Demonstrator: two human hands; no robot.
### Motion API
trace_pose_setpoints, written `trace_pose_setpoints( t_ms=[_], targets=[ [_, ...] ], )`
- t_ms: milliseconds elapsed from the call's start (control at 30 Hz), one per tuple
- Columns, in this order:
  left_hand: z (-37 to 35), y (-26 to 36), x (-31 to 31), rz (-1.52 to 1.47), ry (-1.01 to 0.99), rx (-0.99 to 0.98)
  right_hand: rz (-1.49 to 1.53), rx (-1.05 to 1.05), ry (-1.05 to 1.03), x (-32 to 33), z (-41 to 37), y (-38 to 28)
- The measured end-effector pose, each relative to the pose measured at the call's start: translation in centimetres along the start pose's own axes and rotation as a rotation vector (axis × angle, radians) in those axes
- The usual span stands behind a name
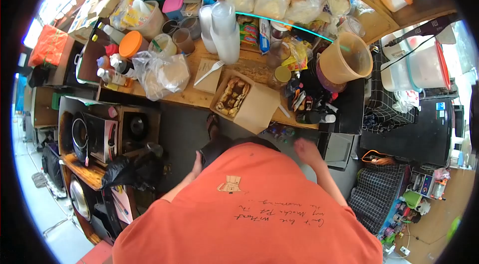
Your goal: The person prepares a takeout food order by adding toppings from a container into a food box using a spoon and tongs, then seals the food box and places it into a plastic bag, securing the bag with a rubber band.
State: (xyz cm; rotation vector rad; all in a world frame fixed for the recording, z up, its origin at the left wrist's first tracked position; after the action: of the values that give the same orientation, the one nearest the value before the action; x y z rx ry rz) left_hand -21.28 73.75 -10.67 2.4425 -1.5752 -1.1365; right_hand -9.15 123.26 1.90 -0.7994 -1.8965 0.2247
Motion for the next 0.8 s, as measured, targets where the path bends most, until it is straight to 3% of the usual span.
trace_pose_setpoints(
  t_ms=[33,100,167,200,267,333,400,500,533,633,667,800],
  targets=[
    [0.8,0.5,-2.2,0.05,0.002,0.14,0.181,-0.016,0.09,2.6,1.3,-3.5],
    [-0.3,4.2,-7.7,0.17,0.096,0.622,0.021,0.257,0.304,5.9,3.9,-9.0],
    [-0.9,9.0,-15.7,1.154,0.181,0.011,-0.191,0.496,0.443,7.5,6.7,-12.3],
    [1.9,8.9,-15.8,1.379,0.082,-0.509,-0.311,0.581,0.451,7.9,8.0,-13.5],
    [-0.2,9.4,-24.8,1.571,0.017,-0.752,-0.463,0.713,0.436,7.6,10.8,-14.0],
    [0.0,7.8,-29.3,1.622,-0.399,-1.033,-0.482,0.751,0.406,6.6,12.6,-13.6],
    [-0.4,5.7,-32.6,1.798,-0.685,-1.08,-0.483,0.731,0.259,6.6,13.1,-13.6],
    [0.2,2.9,-33.6,2.012,-0.795,-1.096,-0.455,0.657,0.233,7.1,12.2,-13.7],
    [0.3,2.6,-33.2,1.96,-0.754,-1.186,-0.443,0.687,0.277,6.9,11.9,-13.3],
    [1.5,3.8,-30.4,1.954,-0.703,-1.097,-0.367,0.676,0.258,6.4,10.3,-13.6],
    [0.6,4.7,-30.2,1.877,-0.685,-1.181,-0.364,0.672,0.261,6.1,9.9,-13.9],
    [-0.4,8.6,-28.8,1.85,-0.628,-1.128,-0.253,0.676,0.3,5.1,9.3,-15.0]
  ],
)
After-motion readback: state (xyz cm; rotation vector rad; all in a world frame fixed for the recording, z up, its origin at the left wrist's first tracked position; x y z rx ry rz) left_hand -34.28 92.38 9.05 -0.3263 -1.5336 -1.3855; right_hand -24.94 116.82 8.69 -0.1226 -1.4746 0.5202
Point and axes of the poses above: each hand's wrist, its own z-axis towards the middle knuckle, its own x-axis out of the back of the hand, y = z × x, the point moved 2 cm from there along z, towards the middle knuckle, and after that the axes turned 5 degrees about -z, right-handed, at the moved point
